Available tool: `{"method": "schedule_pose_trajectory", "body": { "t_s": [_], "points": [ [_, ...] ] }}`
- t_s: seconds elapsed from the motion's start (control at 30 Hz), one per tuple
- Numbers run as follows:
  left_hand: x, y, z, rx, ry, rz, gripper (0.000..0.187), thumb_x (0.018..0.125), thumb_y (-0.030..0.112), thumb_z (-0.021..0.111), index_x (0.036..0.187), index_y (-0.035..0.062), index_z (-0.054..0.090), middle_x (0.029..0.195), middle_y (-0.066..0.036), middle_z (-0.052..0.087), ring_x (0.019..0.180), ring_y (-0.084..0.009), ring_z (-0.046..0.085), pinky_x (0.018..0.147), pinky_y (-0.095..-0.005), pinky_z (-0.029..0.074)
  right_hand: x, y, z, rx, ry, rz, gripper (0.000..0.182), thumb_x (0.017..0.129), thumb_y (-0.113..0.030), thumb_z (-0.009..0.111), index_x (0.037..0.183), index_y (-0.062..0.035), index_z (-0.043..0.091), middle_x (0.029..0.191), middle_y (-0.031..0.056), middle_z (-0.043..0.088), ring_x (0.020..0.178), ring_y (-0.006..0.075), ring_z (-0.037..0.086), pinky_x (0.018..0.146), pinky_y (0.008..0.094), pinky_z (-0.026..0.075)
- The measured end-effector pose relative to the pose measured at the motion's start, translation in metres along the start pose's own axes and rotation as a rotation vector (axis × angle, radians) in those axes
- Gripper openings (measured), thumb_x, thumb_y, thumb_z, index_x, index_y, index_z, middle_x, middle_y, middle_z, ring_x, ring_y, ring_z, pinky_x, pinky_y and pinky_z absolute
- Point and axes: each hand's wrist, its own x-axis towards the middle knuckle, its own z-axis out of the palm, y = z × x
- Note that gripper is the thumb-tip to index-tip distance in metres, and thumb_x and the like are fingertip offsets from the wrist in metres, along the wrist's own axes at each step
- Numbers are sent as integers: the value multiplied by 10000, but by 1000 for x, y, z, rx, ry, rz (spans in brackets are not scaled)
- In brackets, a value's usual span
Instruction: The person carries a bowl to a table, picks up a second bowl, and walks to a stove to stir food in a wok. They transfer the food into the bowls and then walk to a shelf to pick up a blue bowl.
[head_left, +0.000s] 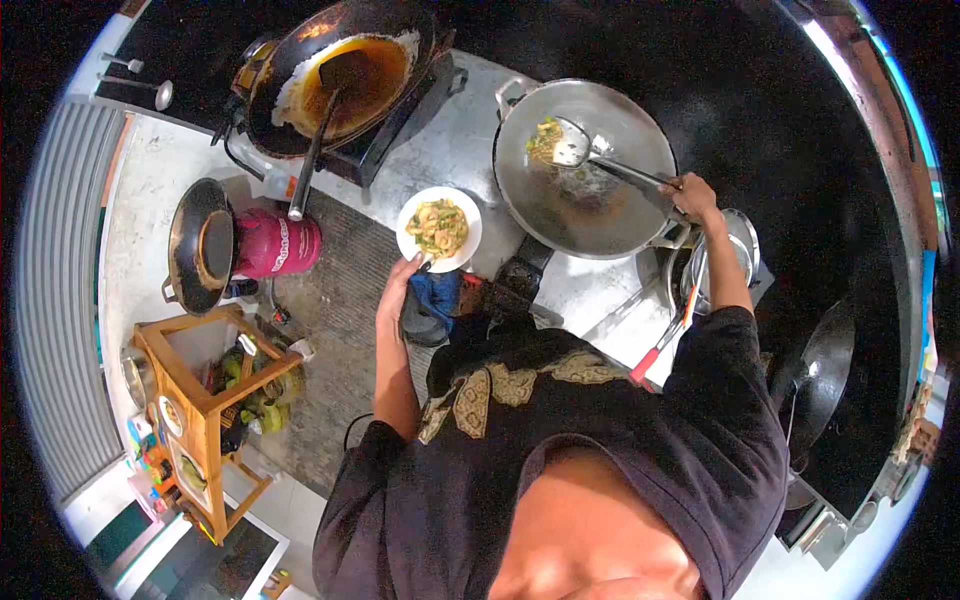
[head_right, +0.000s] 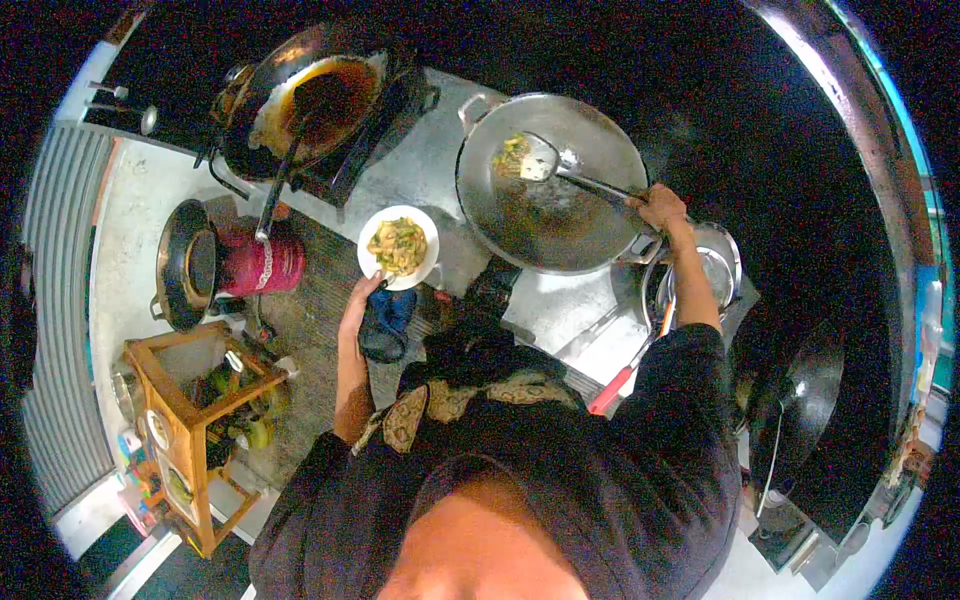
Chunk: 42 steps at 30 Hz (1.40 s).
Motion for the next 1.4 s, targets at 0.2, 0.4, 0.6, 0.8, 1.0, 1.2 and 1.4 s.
{"method": "schedule_pose_trajectory", "body": {
  "t_s": [0.2,0.4,0.6,0.8,1.0,1.2,1.4],
  "points": [
    [25,-12,-12,81,-71,3,395,791,307,573,1009,-21,549,985,-54,579,922,-127,503,868,-245,323,14,7,-9,225,-51,-160,340,722,-380,612,960,-138,637,797,139,630,762,281,604,688,342,443],
    [38,-9,-6,130,-43,-65,433,786,315,576,1046,-27,524,1002,-58,571,977,-133,482,897,-252,299,13,5,-6,358,-181,-188,324,731,-353,608,942,-110,643,718,96,627,654,200,580,638,316,428],
    [35,7,15,146,-41,-13,418,793,374,545,972,-4,544,961,-49,552,858,-133,491,829,-247,330,14,8,18,377,-195,-186,331,745,-371,600,931,-101,646,637,35,584,563,116,481,558,287,391],
    [41,19,21,184,-80,-23,421,807,312,544,1052,-30,515,1030,-70,561,947,-146,505,869,-259,341,13,13,33,482,-31,-214,353,742,-379,605,932,-84,642,655,48,596,586,126,512,582,282,410],
    [59,22,34,186,-125,-45,445,809,324,539,1080,-26,501,1051,-61,546,966,-142,482,865,-252,332,-25,16,-27,314,-10,-105,435,712,-452,596,947,-88,637,894,143,625,812,269,601,744,323,443],
    [83,24,71,289,-276,14,485,812,358,522,1124,-12,478,1106,-66,524,1028,-145,449,901,-264,291,-79,20,-118,283,0,-80,402,728,-381,614,937,-37,635,827,128,640,698,199,607,667,294,453],
    [91,23,108,239,-441,-6,425,823,321,514,1084,-14,501,1039,-72,549,978,-141,478,858,-271,350,-132,-5,-191,112,-31,-44,350,730,-345,621,899,-39,643,786,140,633,699,208,605,660,299,454]
  ]
}}
